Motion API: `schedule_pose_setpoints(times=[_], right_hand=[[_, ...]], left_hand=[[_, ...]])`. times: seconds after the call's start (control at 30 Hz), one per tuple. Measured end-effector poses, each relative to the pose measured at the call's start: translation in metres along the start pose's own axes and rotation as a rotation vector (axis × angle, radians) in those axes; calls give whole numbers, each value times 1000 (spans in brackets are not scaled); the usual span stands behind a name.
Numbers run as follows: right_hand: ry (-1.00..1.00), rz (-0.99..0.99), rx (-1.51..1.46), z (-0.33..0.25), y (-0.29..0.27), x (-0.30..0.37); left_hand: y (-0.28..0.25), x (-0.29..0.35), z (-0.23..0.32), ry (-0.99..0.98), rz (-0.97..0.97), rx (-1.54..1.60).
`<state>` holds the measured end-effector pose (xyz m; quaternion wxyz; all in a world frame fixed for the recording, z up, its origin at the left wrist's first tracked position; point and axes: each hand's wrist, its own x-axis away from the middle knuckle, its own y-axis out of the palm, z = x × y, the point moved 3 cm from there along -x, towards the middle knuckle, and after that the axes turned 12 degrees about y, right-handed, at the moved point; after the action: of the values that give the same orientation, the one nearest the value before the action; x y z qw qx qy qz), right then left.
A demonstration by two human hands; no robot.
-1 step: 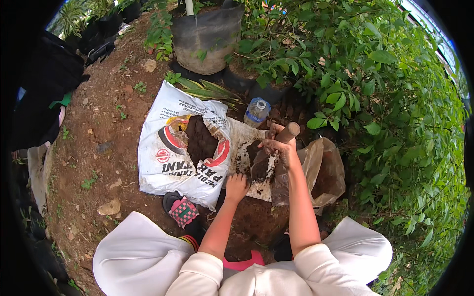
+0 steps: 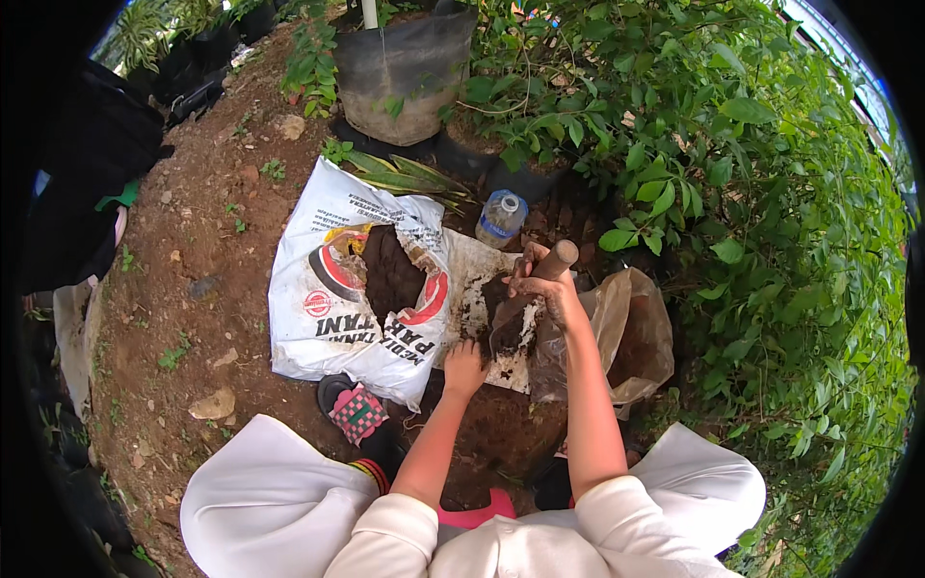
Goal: The person sits on the ground and repeatedly crushes soil or compost with a wooden pestle on a white sack. They occasionally add water from a plastic bottle to the mixture and continue pounding.
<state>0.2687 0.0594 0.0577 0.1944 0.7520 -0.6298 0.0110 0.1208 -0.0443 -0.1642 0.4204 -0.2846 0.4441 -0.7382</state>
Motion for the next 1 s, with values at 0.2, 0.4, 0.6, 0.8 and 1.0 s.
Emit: schedule_pose_setpoints(times=[0.2, 0.4, 0.6, 0.8, 1.0], right_hand=[[-120, 475, -303, 18, -47, 1], [-35, 118, -176, 7, 3, 13], [43, 571, 86, 43, -3, 1], [-164, 883, 182, 56, -8, 5], [-123, 805, 172, 47, -23, -42]], left_hand=[[-5, 0, 29, -286, -17, 4], [-10, 11, 25, -427, -11, 12], [4, 3, 18, -383, 3, 26], [14, -7, 10, -429, -167, -2], [19, -11, 11, -469, -299, -57]])
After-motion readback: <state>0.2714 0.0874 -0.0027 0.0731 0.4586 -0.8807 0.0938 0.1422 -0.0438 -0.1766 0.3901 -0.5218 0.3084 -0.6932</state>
